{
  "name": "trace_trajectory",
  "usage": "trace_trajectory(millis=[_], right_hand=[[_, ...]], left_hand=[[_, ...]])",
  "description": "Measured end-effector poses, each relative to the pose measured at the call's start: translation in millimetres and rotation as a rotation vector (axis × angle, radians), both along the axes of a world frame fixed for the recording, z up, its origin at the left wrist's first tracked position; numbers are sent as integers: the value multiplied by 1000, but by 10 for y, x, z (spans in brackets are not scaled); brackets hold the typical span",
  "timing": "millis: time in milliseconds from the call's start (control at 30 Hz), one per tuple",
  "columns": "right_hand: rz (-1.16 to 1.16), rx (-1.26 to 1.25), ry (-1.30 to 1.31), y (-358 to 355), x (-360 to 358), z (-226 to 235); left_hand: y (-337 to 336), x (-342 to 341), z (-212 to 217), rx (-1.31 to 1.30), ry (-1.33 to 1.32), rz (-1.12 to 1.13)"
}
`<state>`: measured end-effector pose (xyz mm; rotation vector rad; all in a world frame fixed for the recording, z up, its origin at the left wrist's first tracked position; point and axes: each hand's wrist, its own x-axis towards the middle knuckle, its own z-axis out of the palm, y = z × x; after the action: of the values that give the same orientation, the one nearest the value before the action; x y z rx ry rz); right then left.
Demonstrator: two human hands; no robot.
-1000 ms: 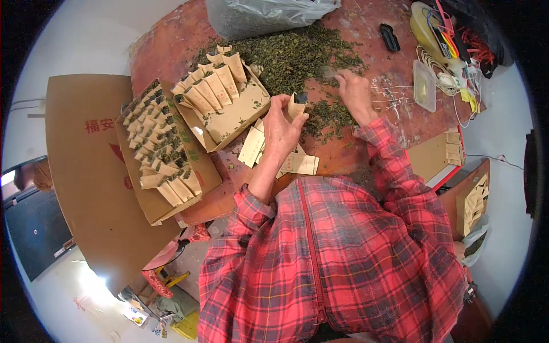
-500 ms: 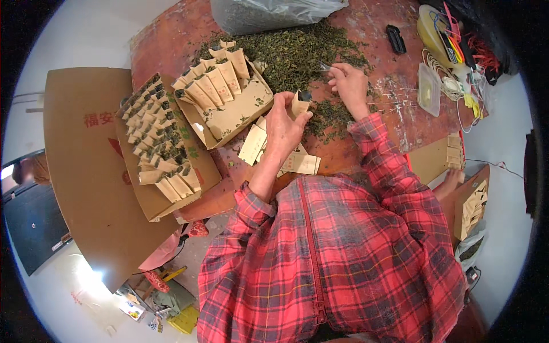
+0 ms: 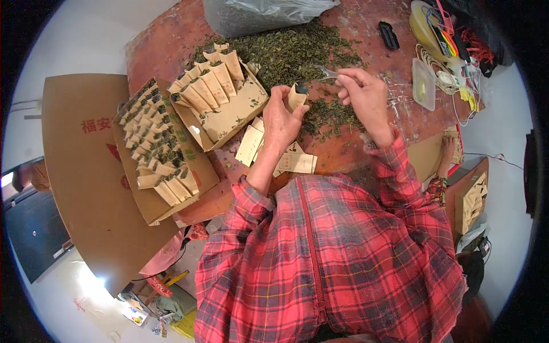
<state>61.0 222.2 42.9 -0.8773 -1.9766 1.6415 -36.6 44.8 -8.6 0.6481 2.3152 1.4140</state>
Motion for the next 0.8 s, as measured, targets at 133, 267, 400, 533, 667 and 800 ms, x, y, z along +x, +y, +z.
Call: trace_trajectory(millis=[133, 267, 400, 533, 667, 800], right_hand=[[66, 77, -59, -117, 96, 198], [108, 311, -63, -188, 95, 210], [157, 586, 44, -175, 112, 40], [198, 835, 116, -224, 97, 20], [283, 928, 68, -303, 130, 67], [305, 973, 54, -329, 122, 98]], left_hand=[[7, 4, -45, -4, 11, -13], [24, 29, 26, -64, 25, -9], [31, 44, 30, -56, 41, -13], [24, 50, -22, -57, 97, 4], [28, 60, -11, -64, 93, 12], [19, 56, -23, -61, 102, 18]])
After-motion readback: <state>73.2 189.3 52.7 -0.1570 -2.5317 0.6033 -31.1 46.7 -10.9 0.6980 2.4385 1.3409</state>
